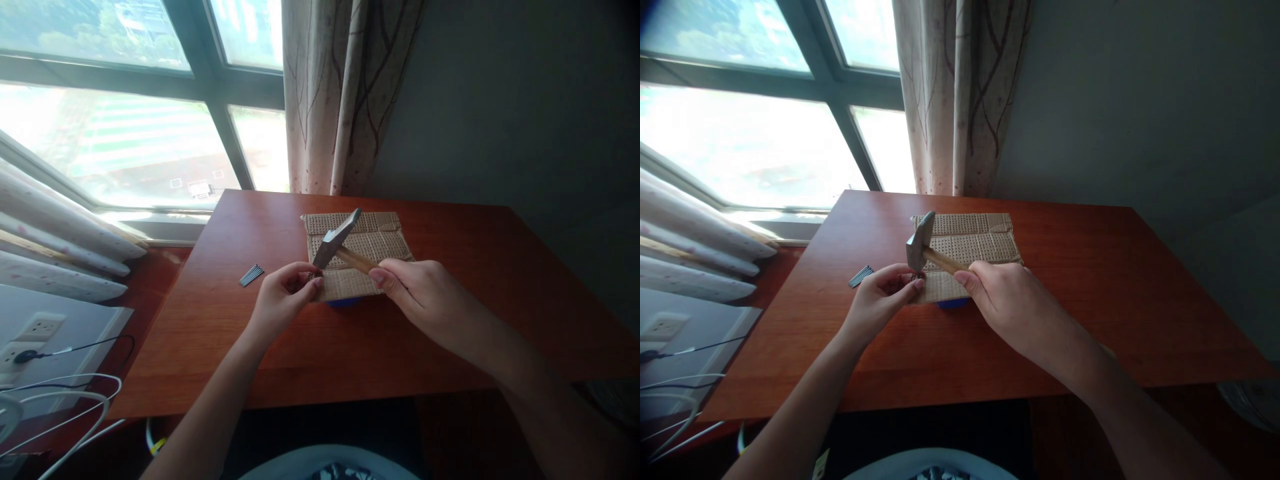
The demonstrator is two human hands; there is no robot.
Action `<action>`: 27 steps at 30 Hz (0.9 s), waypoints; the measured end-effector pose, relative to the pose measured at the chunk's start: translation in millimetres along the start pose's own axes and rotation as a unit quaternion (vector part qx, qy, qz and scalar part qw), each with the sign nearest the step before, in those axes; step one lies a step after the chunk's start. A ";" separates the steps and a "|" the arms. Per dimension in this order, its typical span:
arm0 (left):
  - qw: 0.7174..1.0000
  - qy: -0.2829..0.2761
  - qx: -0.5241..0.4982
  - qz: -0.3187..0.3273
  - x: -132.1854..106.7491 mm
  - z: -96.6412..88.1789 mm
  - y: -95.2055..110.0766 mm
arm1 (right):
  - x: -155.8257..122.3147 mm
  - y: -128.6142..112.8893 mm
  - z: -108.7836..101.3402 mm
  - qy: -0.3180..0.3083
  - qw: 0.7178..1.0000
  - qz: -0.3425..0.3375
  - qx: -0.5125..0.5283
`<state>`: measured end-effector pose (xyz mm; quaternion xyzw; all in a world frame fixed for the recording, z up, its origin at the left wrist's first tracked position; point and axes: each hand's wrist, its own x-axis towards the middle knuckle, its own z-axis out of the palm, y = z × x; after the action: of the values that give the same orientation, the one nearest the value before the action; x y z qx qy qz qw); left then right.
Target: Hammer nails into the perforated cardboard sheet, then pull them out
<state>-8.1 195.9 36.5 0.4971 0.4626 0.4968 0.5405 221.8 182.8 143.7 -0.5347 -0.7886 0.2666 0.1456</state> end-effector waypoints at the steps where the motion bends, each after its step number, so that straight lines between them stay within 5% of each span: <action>1: 1.000 0.000 -0.003 -0.004 0.4 0.4 0.8 | 0.0 -0.5 0.0 -0.001 1.000 -0.001 0.000; 27: 0.998 0.041 0.041 0.006 3.5 2.3 -1.0 | 0.6 -4.3 0.8 0.027 0.999 -0.007 -0.028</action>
<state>-5.5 199.2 35.7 0.5007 0.5009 0.5010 0.4974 217.9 182.0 145.5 -0.5405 -0.7949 0.2288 0.1539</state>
